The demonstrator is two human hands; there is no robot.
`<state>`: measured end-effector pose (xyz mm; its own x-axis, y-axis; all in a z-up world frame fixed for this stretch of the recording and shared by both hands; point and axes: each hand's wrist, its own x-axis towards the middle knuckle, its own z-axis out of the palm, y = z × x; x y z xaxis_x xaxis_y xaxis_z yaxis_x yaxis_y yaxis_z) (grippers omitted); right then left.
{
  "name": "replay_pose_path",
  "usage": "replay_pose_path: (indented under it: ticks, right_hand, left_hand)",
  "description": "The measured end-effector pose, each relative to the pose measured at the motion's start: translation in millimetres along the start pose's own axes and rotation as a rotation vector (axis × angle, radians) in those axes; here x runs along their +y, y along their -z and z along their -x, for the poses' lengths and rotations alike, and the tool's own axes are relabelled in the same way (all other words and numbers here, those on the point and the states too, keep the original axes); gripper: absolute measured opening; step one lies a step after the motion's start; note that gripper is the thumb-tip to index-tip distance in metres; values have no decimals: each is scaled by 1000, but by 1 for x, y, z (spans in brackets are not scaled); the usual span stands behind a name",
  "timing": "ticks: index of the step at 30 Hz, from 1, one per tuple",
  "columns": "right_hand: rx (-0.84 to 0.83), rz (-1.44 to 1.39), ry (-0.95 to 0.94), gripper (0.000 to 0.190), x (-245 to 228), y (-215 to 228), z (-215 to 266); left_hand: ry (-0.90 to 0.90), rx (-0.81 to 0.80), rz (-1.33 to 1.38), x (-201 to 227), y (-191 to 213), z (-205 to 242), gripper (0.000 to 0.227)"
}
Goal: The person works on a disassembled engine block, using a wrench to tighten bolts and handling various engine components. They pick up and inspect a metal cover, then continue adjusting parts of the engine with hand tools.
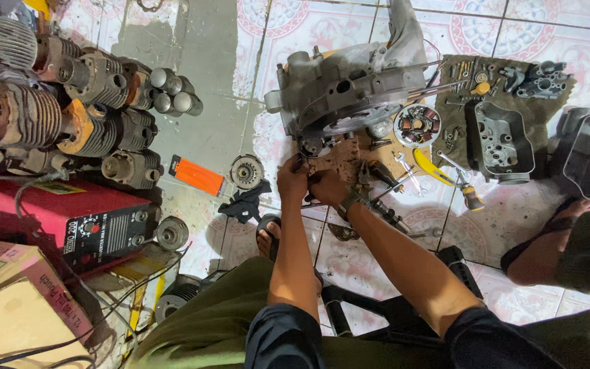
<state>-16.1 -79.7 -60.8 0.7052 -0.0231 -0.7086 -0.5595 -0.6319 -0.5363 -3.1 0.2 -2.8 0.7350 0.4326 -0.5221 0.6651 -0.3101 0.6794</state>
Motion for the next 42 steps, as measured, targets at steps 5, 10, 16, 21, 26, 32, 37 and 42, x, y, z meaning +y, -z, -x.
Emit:
replay_pose_path:
  ticks: [5, 10, 16, 21, 26, 32, 37, 42]
  right_hand:
    - [-36, -81, 60, 32, 12, 4, 1]
    - [-46, -88, 87, 32, -9, 32, 26]
    - [38, -42, 33, 28, -15, 31, 33]
    - [-88, -158, 142, 30, -10, 31, 27]
    - [-98, -139, 198, 32, 5, 22, 14]
    - [-177, -234, 250, 36, -6, 46, 35]
    - [-160, -194, 238, 35, -8, 51, 35]
    - [-130, -149, 215, 34, -5, 44, 27]
  left_hand:
    - [5, -28, 44, 24, 10, 25, 41]
    - [11, -35, 58, 17, 5, 15, 43]
    - [3, -19, 145, 18, 2, 21, 42]
    - [13, -25, 221, 13, 3, 17, 42]
    - [16, 6, 111, 5, -1, 11, 45]
    - [16, 2, 118, 9, 1, 15, 42]
    - [35, 15, 100, 11, -1, 18, 41]
    - [21, 36, 54, 23, 7, 28, 39]
